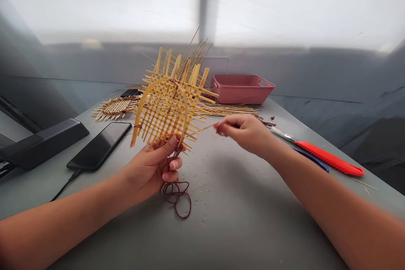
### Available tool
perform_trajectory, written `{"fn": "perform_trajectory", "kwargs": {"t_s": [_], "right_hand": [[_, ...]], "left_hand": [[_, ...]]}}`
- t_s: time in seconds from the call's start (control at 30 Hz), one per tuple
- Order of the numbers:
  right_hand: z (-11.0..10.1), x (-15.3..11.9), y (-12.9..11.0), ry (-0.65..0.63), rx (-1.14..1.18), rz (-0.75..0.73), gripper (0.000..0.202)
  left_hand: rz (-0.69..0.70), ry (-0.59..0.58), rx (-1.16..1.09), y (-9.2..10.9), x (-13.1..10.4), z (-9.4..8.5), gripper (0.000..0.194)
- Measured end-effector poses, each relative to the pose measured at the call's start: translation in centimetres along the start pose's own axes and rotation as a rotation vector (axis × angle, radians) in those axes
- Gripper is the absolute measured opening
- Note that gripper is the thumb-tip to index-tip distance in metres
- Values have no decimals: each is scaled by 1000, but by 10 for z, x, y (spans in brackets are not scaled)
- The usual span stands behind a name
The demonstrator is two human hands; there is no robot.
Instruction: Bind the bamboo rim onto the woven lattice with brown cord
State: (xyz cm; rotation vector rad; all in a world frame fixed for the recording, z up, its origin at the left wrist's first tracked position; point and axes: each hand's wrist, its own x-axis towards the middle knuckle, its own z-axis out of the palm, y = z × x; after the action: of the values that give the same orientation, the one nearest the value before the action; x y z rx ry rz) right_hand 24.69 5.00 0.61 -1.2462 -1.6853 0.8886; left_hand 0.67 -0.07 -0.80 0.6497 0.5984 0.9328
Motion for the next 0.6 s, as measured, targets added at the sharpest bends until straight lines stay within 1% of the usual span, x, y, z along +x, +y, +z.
{"fn": "perform_trajectory", "kwargs": {"t_s": [0.07, 0.1, 0.17, 0.2, 0.27, 0.3, 0.37, 0.43, 0.53, 0.57, 0.6], "right_hand": [[-1, 2, -7, 184, 262, -35, 29], [-1, 2, -12, 230, 380, -60, 27], [0, 0, -24, 250, 587, -82, 26], [0, -3, -30, 230, 679, -51, 25], [2, -9, -37, 167, 703, 17, 33], [3, -11, -37, 94, 659, 42, 37], [5, -15, -33, -41, 500, 33, 42], [8, -16, -24, -133, 210, -38, 39], [13, -16, -11, -230, -305, -153, 31], [14, -16, -8, -237, -407, -174, 30], [15, -16, -7, -216, -429, -180, 31]], "left_hand": [[-8, 8, 9, 1, 0, 0, 30], [-13, 12, 14, 1, -1, 0, 31], [-17, 17, 23, 1, -1, -1, 31], [-16, 20, 25, 1, -1, -1, 31], [-10, 23, 27, 1, -1, -1, 31], [-8, 22, 26, 1, -1, -1, 31], [-6, 22, 26, 0, 0, -2, 31], [-4, 26, 28, 0, 0, -2, 32], [2, 16, 29, 0, 0, -2, 31], [3, 7, 28, 0, 0, -2, 30], [2, 0, 26, -1, 0, -2, 29]]}}
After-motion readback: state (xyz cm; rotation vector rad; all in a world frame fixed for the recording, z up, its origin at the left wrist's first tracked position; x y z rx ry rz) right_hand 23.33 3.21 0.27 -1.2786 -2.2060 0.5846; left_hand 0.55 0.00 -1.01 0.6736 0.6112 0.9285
